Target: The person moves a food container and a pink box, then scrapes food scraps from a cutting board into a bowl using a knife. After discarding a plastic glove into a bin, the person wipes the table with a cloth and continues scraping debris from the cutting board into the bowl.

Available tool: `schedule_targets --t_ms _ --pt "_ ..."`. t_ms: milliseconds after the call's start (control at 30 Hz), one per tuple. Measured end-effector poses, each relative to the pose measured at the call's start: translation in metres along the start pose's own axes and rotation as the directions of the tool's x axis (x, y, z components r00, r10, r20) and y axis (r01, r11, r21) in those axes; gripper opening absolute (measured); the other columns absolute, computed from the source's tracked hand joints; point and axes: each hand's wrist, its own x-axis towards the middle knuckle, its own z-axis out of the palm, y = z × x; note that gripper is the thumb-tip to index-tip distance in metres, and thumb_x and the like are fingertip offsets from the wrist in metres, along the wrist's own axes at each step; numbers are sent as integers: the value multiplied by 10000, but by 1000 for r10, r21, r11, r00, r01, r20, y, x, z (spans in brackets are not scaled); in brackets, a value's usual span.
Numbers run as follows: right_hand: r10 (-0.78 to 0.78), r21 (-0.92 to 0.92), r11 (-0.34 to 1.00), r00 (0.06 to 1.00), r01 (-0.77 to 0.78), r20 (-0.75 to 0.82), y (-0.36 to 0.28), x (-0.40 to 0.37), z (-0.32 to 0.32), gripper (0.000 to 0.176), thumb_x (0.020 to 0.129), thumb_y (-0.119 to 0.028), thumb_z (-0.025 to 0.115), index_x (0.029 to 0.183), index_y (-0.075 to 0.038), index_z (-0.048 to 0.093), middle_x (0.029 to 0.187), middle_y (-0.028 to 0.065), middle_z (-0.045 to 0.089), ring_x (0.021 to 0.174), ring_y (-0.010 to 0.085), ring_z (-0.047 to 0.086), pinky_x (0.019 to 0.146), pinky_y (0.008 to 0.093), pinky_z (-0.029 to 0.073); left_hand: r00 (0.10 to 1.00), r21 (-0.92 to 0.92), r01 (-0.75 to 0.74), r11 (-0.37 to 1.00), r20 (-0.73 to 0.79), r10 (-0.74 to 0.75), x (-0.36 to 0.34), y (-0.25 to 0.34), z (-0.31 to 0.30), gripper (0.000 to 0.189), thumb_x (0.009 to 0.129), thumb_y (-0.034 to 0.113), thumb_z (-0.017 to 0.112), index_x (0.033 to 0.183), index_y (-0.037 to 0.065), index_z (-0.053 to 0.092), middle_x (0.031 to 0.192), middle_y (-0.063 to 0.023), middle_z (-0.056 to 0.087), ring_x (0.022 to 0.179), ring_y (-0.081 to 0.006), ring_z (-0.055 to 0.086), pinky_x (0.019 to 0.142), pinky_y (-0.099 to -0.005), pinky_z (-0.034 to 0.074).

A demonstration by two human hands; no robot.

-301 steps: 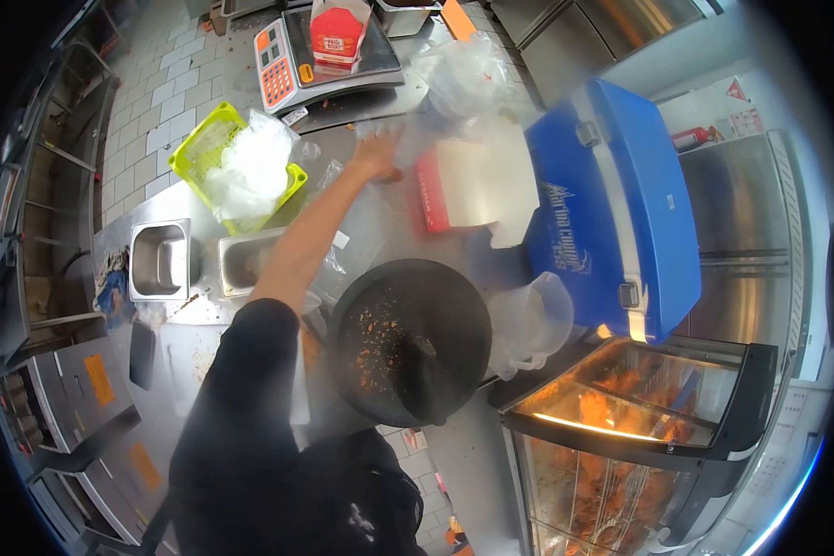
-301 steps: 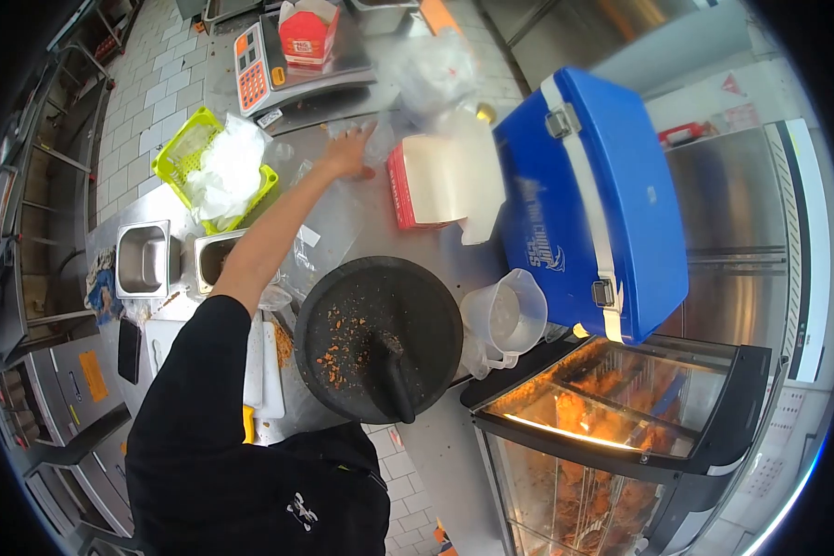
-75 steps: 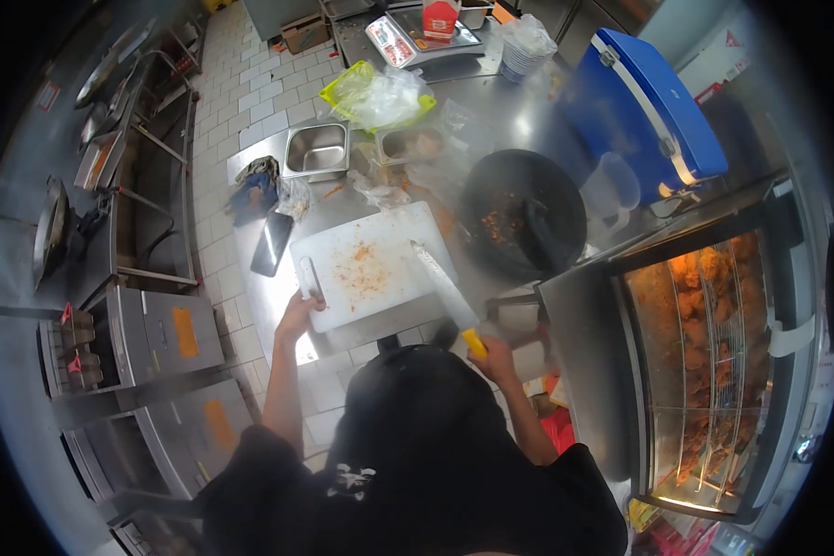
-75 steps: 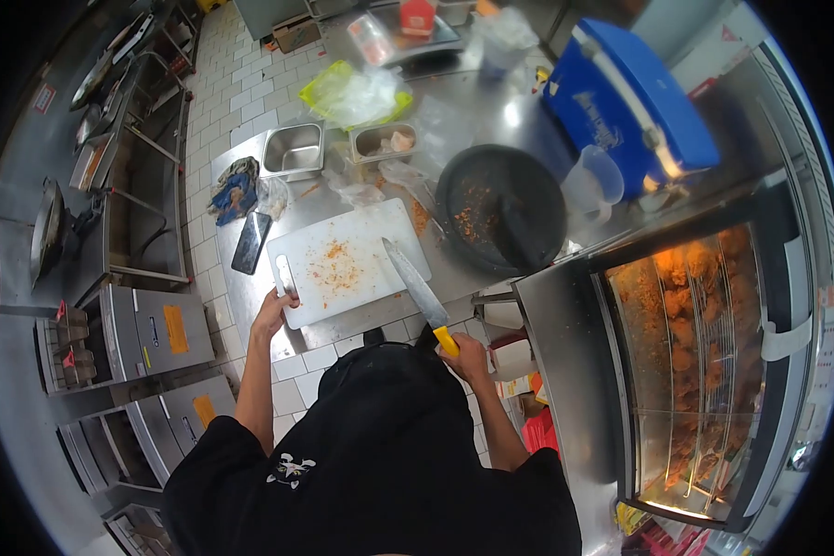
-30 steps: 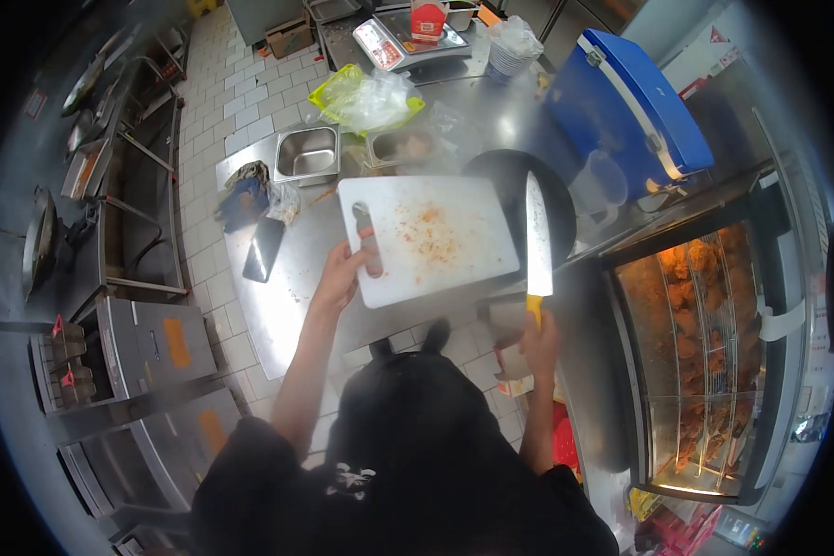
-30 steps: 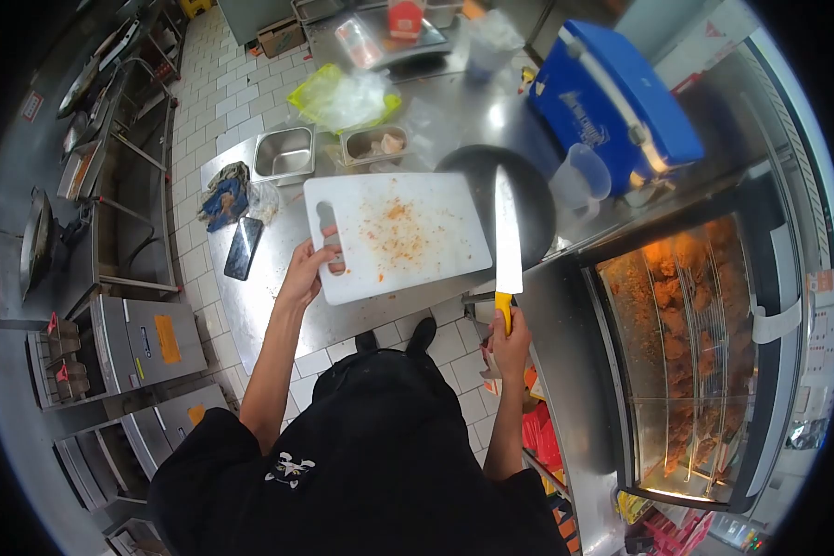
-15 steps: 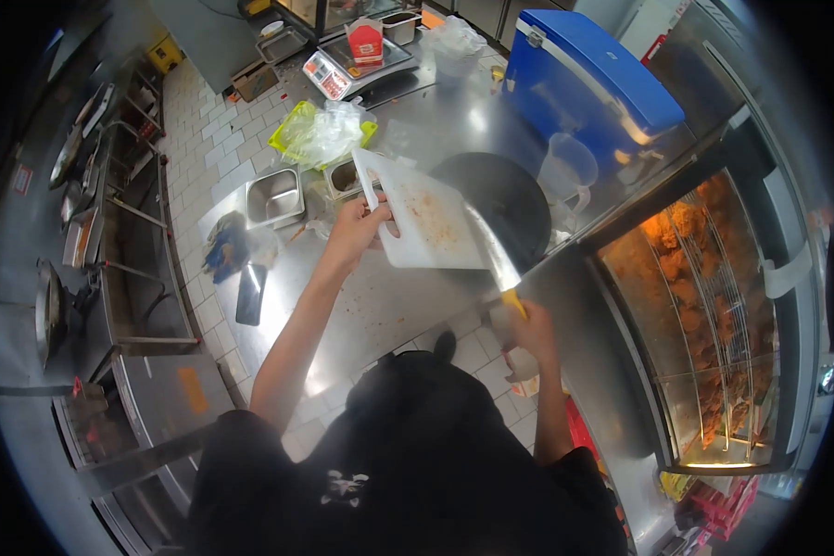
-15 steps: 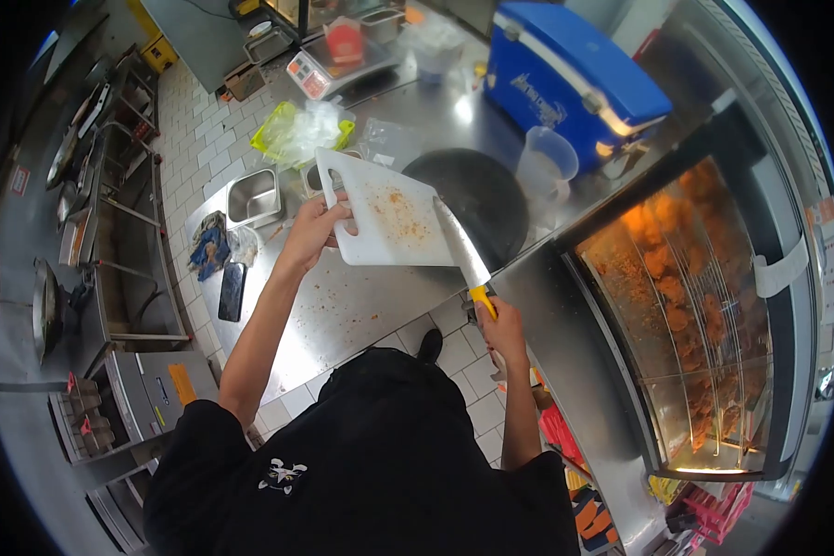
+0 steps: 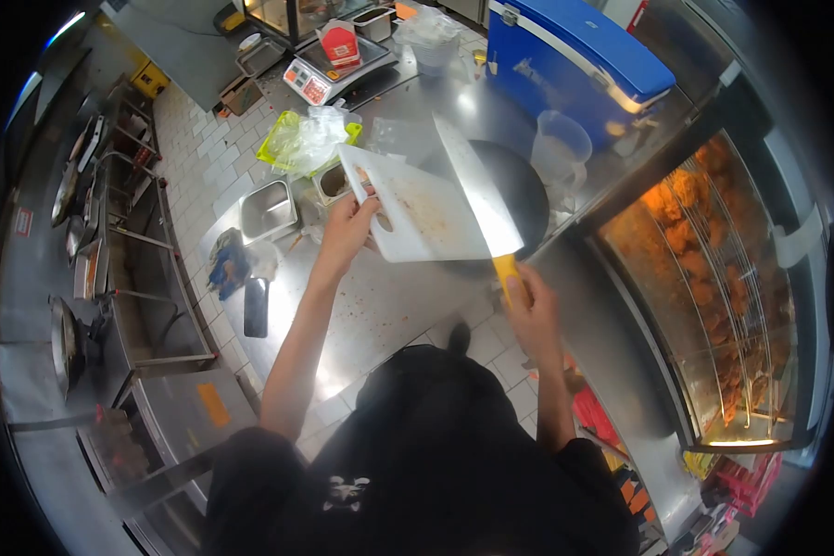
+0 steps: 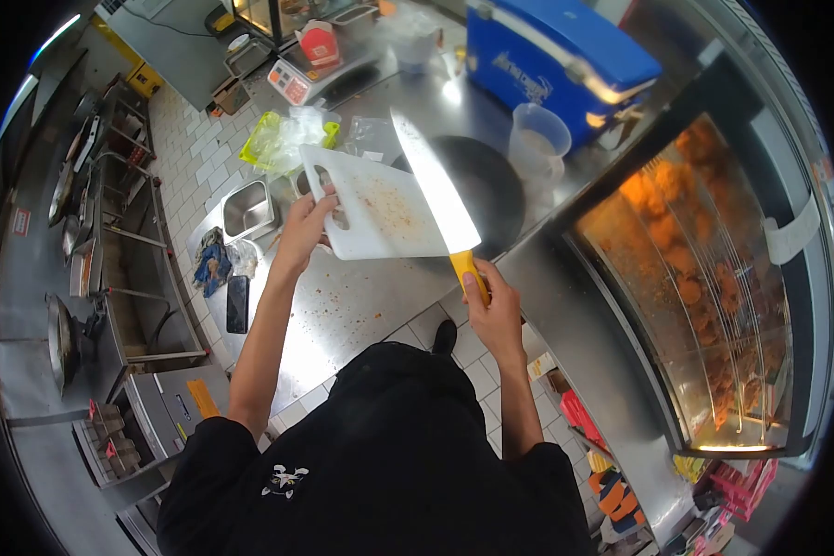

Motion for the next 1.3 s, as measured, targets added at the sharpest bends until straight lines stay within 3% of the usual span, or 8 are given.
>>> schedule_targets --t_ms 33,200,267,367,600,833,1000,1300 --pt "-90 -94 992 994 85 -53 4 2 1 276 939 -212 560 1121 -4 572 650 79 580 500 124 530 506 281 430 1000 -29 2 1000 -29 -3 -1 -3 -1 401 902 184 504 1234 -39 528 950 -99 648 715 -131 640 500 -252 521" --pt "8 -283 959 1000 -16 -30 80 24 -3 310 935 -234 542 1137 0 575 731 171 635 659 266 650 607 353 478 997 -72 19 997 -80 -25 -8 -18 -9 374 898 155 506 1206 -54 541 948 -90 650 738 -119 633 532 -251 523" --pt "-182 -428 894 980 132 -79 103 32 -1 325 926 -244 542 1143 -6 583 793 213 652 762 352 657 671 392 493 992 -72 -25 997 -129 15 -6 -28 -12 380 898 154 513 1217 -50 536 955 -89 653 718 -124 638 518 -250 524" --pt "-99 -476 877 994 66 -44 103 47 -1 315 914 -235 551 1143 -19 568 867 219 650 816 387 636 718 428 497 991 -112 3 994 -131 -18 -9 -30 -13 378 905 149 513 1224 -52 534 952 -86 654 723 -123 637 531 -246 520" --pt "-153 -740 663 988 112 13 128 64 29 268 875 -184 596 1108 -64 539 1028 117 503 931 306 560 727 428 501 993 -79 -18 997 -115 9 -6 -35 -16 371 911 129 510 1231 -57 529 966 -91 657 802 -126 634 607 -253 527" --pt "-305 -671 730 940 129 -152 134 94 7 369 832 -196 640 1172 -79 558 1025 128 531 997 304 528 820 419 471 992 -122 10 992 -120 -25 -10 -23 -11 385 900 108 500 1248 -57 522 989 -92 656 803 -129 638 615 -257 533" --pt "-110 -816 553 985 171 132 129 131 -1 480 787 -172 692 1219 -38 530 1129 150 542 1073 327 499 910 402 434 994 -107 2 994 -106 -13 -10 -21 -11 377 896 109 495 1237 -47 535 985 -88 656 773 -133 650 547 -251 539" --pt "-187 -747 642 980 172 65 136 152 -25 497 809 -199 692 1207 29 498 1148 212 509 1082 384 490 926 435 419 994 -106 2 994 -107 -13 -6 -28 -11 367 886 143 523 1207 -30 565 965 -80 654 726 -133 649 505 -247 524"
